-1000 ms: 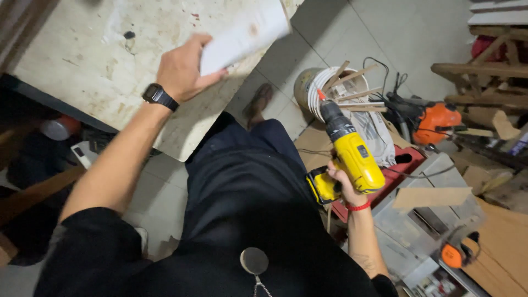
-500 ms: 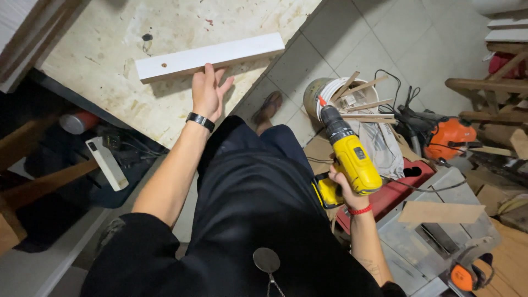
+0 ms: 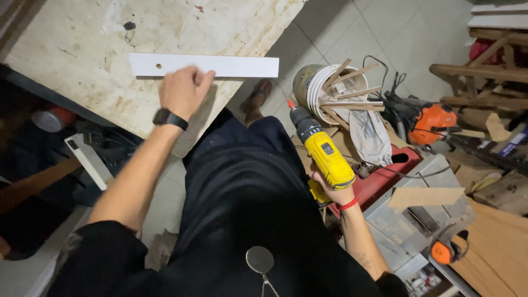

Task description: The person uses a yellow cordless drill to make holes in several small white wooden planks on a workbench. They hold each plank steady with one hand while drilling with the other, then set the finished pieces aside.

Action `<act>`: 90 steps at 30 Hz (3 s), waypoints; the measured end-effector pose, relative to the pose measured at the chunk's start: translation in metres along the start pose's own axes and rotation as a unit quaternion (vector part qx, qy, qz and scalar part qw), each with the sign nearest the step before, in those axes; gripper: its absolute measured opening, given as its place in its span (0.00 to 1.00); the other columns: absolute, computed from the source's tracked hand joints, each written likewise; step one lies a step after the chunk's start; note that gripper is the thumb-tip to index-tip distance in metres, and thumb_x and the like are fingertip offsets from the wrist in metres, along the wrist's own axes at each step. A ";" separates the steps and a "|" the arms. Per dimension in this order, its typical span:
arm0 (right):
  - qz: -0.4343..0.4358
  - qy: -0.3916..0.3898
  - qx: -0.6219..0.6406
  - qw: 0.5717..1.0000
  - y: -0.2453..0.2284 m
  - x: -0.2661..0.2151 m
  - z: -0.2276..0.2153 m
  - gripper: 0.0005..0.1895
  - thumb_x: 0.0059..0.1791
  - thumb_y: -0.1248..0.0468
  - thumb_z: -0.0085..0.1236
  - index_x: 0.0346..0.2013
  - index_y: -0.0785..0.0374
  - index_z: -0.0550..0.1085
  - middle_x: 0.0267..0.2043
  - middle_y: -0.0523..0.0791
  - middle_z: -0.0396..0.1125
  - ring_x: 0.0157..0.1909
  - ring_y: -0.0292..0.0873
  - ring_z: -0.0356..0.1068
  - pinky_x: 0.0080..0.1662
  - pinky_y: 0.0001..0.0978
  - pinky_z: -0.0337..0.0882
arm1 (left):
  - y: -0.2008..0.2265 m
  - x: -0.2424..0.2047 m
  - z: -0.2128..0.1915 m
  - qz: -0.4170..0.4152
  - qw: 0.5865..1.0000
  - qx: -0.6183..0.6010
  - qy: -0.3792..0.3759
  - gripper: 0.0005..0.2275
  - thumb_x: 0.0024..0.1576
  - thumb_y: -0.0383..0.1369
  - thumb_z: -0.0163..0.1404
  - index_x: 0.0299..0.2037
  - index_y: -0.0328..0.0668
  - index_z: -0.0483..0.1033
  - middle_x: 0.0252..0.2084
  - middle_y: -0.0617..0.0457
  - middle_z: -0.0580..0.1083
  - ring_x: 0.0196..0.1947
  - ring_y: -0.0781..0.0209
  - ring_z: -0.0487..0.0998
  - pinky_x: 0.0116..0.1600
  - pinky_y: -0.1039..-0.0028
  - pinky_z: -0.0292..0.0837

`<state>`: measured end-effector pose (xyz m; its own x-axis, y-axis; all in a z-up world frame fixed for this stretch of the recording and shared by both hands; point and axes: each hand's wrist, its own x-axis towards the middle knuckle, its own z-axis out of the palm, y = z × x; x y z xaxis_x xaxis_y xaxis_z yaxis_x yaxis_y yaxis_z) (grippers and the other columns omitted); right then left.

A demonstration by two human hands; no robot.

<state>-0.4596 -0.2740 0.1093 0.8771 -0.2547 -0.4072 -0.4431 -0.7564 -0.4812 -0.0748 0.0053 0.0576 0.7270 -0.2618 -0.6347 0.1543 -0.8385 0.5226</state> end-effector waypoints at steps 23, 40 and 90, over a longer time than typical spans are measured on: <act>0.090 -0.089 0.268 0.955 -0.184 0.093 -0.079 0.16 0.43 0.64 0.64 0.44 0.64 0.73 0.41 0.46 0.74 0.44 0.44 0.77 0.45 0.31 0.79 | 0.012 0.110 -0.016 0.568 0.714 0.391 -0.122 0.21 0.58 0.63 0.38 0.40 0.60 0.71 0.43 0.62 0.72 0.38 0.61 0.73 0.44 0.71 0.68; 0.169 -0.149 0.226 0.948 -0.199 0.121 -0.090 0.24 0.41 0.61 0.67 0.49 0.63 0.71 0.45 0.47 0.73 0.45 0.44 0.76 0.42 0.31 0.79 | 0.002 0.115 -0.011 0.594 0.718 0.357 -0.073 0.20 0.58 0.64 0.39 0.36 0.62 0.69 0.39 0.65 0.71 0.36 0.66 0.70 0.44 0.74 0.62; 0.249 -0.255 0.106 0.928 -0.200 0.152 -0.099 0.09 0.44 0.62 0.61 0.37 0.60 0.74 0.34 0.43 0.77 0.39 0.41 0.79 0.39 0.33 0.76 | -0.007 0.120 -0.004 0.608 0.716 0.341 0.027 0.21 0.55 0.68 0.39 0.43 0.72 0.72 0.39 0.72 0.68 0.36 0.69 0.65 0.44 0.79 0.59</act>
<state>-0.2192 -0.2213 0.2207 0.3750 -0.1814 -0.9091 -0.8446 -0.4711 -0.2544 0.0145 -0.0186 -0.0195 0.0740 -0.9935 0.0870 -0.9644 -0.0491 0.2599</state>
